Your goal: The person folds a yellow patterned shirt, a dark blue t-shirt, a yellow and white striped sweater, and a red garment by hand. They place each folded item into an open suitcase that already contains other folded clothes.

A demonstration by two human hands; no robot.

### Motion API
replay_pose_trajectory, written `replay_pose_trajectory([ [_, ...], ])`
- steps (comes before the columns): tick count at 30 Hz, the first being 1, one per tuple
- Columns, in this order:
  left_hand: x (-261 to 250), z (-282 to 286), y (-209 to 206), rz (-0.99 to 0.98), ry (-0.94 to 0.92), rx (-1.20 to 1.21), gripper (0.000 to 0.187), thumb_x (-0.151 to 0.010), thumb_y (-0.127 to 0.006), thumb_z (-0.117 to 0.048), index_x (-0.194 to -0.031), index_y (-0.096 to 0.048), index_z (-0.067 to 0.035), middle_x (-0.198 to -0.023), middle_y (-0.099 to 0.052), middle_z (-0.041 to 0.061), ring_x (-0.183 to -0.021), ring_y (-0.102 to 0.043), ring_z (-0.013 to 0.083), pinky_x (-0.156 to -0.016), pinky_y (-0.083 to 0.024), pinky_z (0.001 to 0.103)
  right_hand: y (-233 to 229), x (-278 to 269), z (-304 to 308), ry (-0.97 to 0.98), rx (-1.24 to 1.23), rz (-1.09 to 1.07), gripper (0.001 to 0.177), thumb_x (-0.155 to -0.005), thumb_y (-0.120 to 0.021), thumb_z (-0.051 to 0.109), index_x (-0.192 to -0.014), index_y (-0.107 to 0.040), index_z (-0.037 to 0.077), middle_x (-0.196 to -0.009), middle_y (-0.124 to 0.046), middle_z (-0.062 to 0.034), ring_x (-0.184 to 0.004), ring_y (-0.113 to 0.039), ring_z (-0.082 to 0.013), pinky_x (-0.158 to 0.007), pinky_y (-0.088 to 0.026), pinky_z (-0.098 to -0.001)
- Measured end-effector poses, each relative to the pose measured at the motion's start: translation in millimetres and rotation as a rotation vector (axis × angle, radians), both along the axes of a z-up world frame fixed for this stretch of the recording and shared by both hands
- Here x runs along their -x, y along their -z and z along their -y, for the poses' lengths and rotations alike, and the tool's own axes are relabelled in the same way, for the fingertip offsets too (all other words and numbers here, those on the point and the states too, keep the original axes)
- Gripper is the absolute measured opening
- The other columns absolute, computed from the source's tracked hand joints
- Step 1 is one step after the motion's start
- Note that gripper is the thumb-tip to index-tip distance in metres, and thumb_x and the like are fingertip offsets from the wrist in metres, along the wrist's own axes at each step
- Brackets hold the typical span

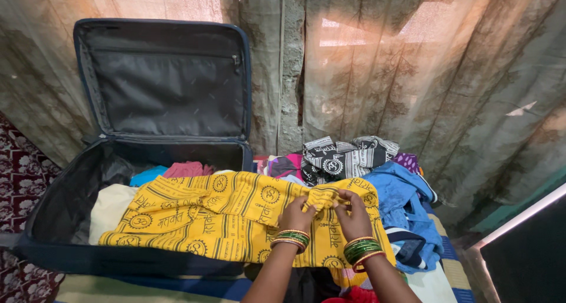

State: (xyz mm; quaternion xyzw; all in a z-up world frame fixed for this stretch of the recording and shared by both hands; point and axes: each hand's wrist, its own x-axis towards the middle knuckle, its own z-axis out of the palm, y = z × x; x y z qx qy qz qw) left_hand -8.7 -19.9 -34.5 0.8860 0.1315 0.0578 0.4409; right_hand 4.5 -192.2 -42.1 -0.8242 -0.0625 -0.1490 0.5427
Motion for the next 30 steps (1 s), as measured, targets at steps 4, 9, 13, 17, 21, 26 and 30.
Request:
replay_pose_trajectory([
  [4, 12, 8, -9, 0.405, 0.111, -0.109, 0.040, -0.089, -0.069, -0.019, -0.129, -0.069, -0.022, -0.110, -0.070, 0.007, -0.098, -0.068, 0.0268, -0.097, -0.039, 0.044, -3, -12, 5, 0.008, -0.142, -0.035, 0.034, -0.092, -0.072, 0.019, -0.122, -0.066, 0.004, -0.109, -0.071, -0.0093, -0.089, -0.067, -0.0155, -0.081, -0.055, -0.0300],
  [9, 42, 14, -24, 0.465, 0.324, -0.278, 0.031, -0.089, -0.067, -0.011, -0.117, -0.075, -0.023, -0.090, -0.062, 0.005, -0.087, -0.063, 0.0250, -0.093, -0.040, 0.043, -4, -17, -5, 0.017, -0.371, -0.120, 0.050, -0.083, -0.083, 0.025, -0.119, -0.061, -0.001, -0.109, -0.062, -0.0074, -0.091, -0.064, -0.0140, -0.077, -0.054, -0.0284],
  [13, 54, 18, -17, 0.493, 0.437, -0.402, 0.041, -0.083, -0.066, -0.004, -0.114, -0.078, -0.025, -0.100, -0.063, 0.006, -0.103, -0.060, 0.0258, -0.093, -0.039, 0.047, 7, -16, -7, 0.200, -0.158, -0.219, 0.085, -0.069, -0.095, 0.032, -0.128, -0.045, -0.002, -0.104, -0.059, -0.0117, -0.086, -0.064, -0.0194, -0.074, -0.058, -0.0345],
  [17, 68, 18, -9, 0.474, 0.498, -0.422, 0.043, -0.082, -0.066, -0.003, -0.118, -0.076, -0.024, -0.111, -0.063, 0.005, -0.111, -0.058, 0.0252, -0.097, -0.040, 0.044, 36, -25, 5, 0.212, -0.255, -0.398, 0.090, -0.068, -0.085, 0.015, -0.141, -0.034, 0.002, -0.102, -0.059, -0.0119, -0.080, -0.066, -0.0234, -0.067, -0.060, -0.0398],
  [21, 76, 18, -9, 0.395, 0.533, -0.390, 0.052, -0.079, -0.067, -0.003, -0.127, -0.070, -0.024, -0.118, -0.062, 0.005, -0.116, -0.057, 0.0269, -0.099, -0.040, 0.043, 77, -42, 26, 0.291, -0.281, -0.342, 0.074, -0.076, -0.072, 0.010, -0.143, -0.040, 0.006, -0.103, -0.070, -0.0078, -0.080, -0.068, -0.0226, -0.068, -0.056, -0.0336],
  [26, 79, 27, -4, 0.468, 0.590, -0.389, 0.060, -0.077, -0.069, -0.003, -0.134, -0.066, -0.023, -0.132, -0.058, 0.009, -0.125, -0.052, 0.0294, -0.103, -0.037, 0.046, 105, -59, 47, 0.364, -0.514, -0.499, 0.072, -0.083, -0.066, 0.014, -0.151, -0.045, 0.006, -0.098, -0.067, -0.0247, -0.075, -0.060, -0.0332, -0.064, -0.048, -0.0436],
  [30, 78, 35, -2, 0.410, 0.688, -0.404, 0.063, -0.072, -0.073, -0.006, -0.133, -0.066, -0.022, -0.141, -0.052, 0.012, -0.130, -0.046, 0.0311, -0.107, -0.032, 0.049, 91, -51, 40, 0.360, -0.521, -0.366, 0.090, -0.079, -0.083, 0.028, -0.148, -0.034, -0.003, -0.104, -0.070, -0.0203, -0.087, -0.068, -0.0275, -0.073, -0.055, -0.0378],
])
